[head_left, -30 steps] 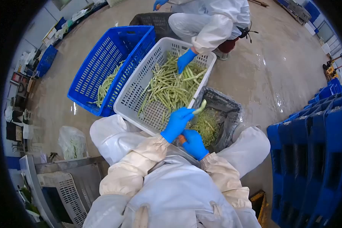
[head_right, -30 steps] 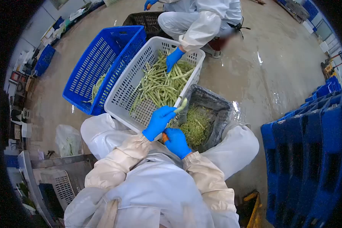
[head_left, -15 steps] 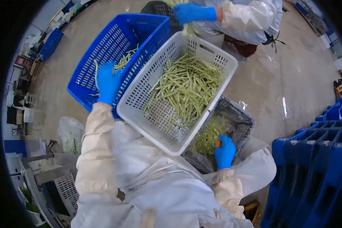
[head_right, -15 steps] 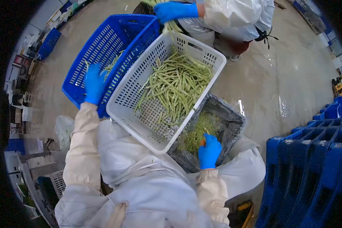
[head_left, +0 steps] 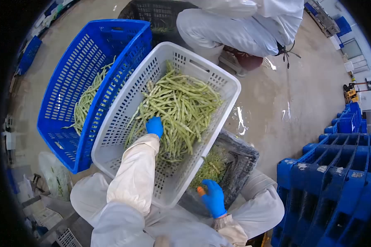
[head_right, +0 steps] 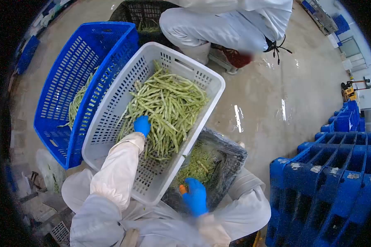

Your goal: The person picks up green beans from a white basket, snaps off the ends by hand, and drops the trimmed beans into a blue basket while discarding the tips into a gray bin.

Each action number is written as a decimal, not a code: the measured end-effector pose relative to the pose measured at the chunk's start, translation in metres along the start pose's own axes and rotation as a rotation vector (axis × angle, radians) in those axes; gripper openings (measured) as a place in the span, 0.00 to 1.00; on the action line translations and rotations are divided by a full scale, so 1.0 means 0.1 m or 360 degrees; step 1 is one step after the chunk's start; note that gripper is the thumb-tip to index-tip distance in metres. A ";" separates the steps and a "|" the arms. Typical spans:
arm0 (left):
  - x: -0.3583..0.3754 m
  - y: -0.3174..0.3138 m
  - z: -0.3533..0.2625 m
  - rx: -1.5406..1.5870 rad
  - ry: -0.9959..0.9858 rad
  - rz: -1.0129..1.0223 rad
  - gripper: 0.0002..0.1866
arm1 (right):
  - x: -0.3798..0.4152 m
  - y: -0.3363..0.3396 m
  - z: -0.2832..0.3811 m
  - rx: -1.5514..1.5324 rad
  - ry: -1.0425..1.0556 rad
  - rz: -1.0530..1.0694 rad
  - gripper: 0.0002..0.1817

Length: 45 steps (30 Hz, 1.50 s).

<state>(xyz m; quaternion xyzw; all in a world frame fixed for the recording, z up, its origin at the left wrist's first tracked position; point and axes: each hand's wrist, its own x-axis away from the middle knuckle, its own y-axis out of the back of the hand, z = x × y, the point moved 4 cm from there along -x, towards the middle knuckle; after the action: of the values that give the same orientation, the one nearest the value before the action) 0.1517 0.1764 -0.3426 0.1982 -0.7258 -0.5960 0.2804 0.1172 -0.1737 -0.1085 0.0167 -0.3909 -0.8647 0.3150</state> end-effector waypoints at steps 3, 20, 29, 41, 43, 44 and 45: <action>0.04 -0.06 0.01 0.0151 -0.0177 0.0007 0.14 | 0.02 -0.02 0.02 -0.0032 0.0020 -0.0004 0.14; 2.28 2.68 -1.14 0.0570 -0.1484 -0.0121 0.13 | 0.26 0.51 0.10 -0.1601 -0.0060 -0.0411 0.12; 2.72 3.01 -1.12 -0.0162 -0.1557 -0.0393 0.13 | 0.48 0.55 0.14 -0.1607 0.0244 -0.0006 0.11; 2.91 2.43 -1.28 0.0913 -0.1149 -0.0546 0.12 | 0.51 0.55 0.09 -0.2714 0.0152 -0.0069 0.08; 2.94 2.24 -1.34 0.1518 -0.0879 -0.0138 0.11 | 0.50 0.55 0.11 -0.2752 0.0194 -0.0027 0.08; 2.96 2.21 -1.37 0.1713 -0.0698 0.0015 0.10 | 0.50 0.55 0.12 -0.2798 0.0230 0.0007 0.08; 2.94 2.19 -1.40 0.1714 -0.0701 0.0009 0.10 | 0.50 0.54 0.13 -0.2796 0.0237 0.0009 0.08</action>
<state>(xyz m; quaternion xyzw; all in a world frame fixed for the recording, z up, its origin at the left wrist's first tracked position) 0.0268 -0.0656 -0.0598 0.1824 -0.9684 -0.1694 -0.0159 0.1024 -0.2195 -0.0512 -0.1763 0.4368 -0.8486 0.2408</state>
